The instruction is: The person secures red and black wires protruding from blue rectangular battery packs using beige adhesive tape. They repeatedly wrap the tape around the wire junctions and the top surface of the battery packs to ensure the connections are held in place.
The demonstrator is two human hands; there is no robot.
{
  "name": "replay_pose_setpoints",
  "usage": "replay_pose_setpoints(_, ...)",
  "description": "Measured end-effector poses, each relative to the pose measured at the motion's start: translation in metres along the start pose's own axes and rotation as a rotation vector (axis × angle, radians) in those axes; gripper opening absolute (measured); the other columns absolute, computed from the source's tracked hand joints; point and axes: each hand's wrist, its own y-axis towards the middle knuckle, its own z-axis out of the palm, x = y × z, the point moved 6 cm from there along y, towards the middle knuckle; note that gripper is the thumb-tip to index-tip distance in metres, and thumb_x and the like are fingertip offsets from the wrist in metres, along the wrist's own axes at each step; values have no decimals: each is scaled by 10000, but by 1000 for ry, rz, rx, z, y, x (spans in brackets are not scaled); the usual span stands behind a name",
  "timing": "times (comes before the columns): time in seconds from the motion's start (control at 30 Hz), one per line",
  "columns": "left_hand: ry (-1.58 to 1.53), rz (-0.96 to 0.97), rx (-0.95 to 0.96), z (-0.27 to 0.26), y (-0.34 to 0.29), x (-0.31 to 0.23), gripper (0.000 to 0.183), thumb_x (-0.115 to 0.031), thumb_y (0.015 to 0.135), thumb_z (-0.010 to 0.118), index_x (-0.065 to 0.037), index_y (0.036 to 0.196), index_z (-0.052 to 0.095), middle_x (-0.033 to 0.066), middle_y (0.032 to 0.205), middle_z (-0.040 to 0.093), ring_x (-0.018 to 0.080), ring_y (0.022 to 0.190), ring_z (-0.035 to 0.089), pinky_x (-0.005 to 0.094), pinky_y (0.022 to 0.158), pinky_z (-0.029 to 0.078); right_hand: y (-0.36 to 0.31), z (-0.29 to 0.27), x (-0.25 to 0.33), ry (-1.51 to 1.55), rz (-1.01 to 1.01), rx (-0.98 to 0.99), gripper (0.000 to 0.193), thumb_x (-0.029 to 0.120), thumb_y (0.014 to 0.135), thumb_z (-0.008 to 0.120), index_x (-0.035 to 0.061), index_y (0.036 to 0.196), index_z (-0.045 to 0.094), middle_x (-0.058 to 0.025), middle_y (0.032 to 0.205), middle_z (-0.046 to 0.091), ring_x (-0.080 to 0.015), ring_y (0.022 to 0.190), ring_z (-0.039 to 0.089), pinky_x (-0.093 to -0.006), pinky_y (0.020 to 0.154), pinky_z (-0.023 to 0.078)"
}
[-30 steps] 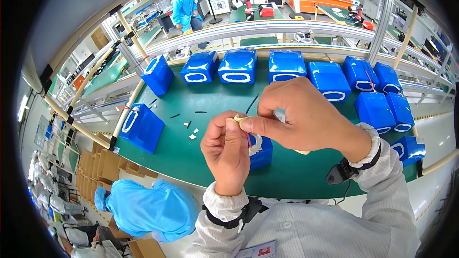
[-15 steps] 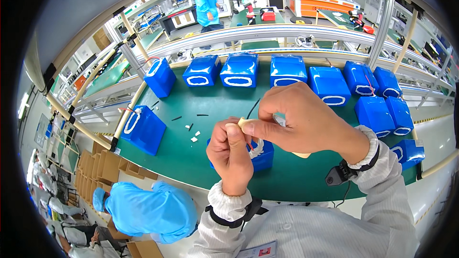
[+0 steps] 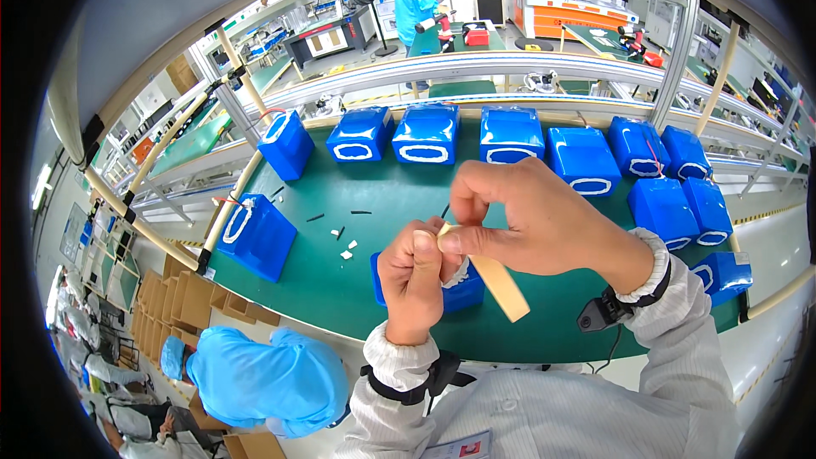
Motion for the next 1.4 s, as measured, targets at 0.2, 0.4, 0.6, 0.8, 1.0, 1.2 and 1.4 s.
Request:
replay_pose_setpoints(0.2, 23, -152, 35, 2, 0, -1, 407, -304, 1094, 433, -59, 786, 540, -33, 613, 484, 24, 546, 357, 215, 494, 285, 2, -1, 3, 40, -46, 112, 171, 181, 881, 718, 52, 961, 641, -121, 743, 709, -288, 672, 684, -374, 631, 498)
replay_pose_setpoints(0.4, 80, -157, 124, 0, 0, 5, 340, -294, 1092, 431, -41, 928, 587, -7, 691, 560, 37, 590, 405, 219, 531, 325, -2, -3, 0, -50, -122, 72, 134, 177, 887, 708, 75, 957, 658, -96, 744, 712, -276, 680, 686, -364, 646, 497)
replay_pose_setpoints(0.6, 100, -106, -83, -4, -11, -6, 188, 0, 938, 671, 14, 1110, 594, 109, 905, 725, 173, 905, 690, 277, 787, 528, -1, -6, -3, -108, -147, 17, 105, 184, 892, 710, 87, 917, 677, -72, 742, 704, -251, 671, 677, -345, 625, 494)
replay_pose_setpoints(0.8, 649, 239, -185, -7, -12, -17, 138, -27, 840, 775, -3, 945, 688, 116, 903, 729, 263, 838, 702, 321, 739, 554, -2, -5, -2, -162, -89, 70, 104, 166, 871, 736, 87, 926, 699, -57, 817, 694, -234, 743, 668, -339, 680, 507)
replay_pose_setpoints(1.0, 759, 369, -142, 0, -9, -26, 139, -42, 820, 785, -7, 944, 734, 112, 912, 729, 285, 822, 680, 343, 717, 553, -5, -9, 8, -239, -280, -27, 123, 163, 857, 744, 72, 904, 675, -77, 946, 649, -266, 825, 636, -355, 694, 500)
replay_pose_setpoints(1.2, 745, 345, -91, 0, -6, -29, 135, -46, 831, 774, -9, 957, 740, 108, 912, 728, 282, 831, 674, 340, 710, 547, -6, -8, 8, -256, -373, -53, 140, 186, 868, 748, 75, 891, 666, -78, 953, 628, -273, 838, 614, -362, 704, 486)
replay_pose_setpoints(1.4, 658, 209, -89, -6, -9, -25, 173, -53, 850, 773, -6, 1002, 705, 135, 918, 726, 249, 781, 692, 326, 679, 550, 0, -5, 2, -146, -249, 11, 159, 190, 867, 761, 58, 888, 675, -77, 922, 640, -262, 819, 622, -352, 706, 487)
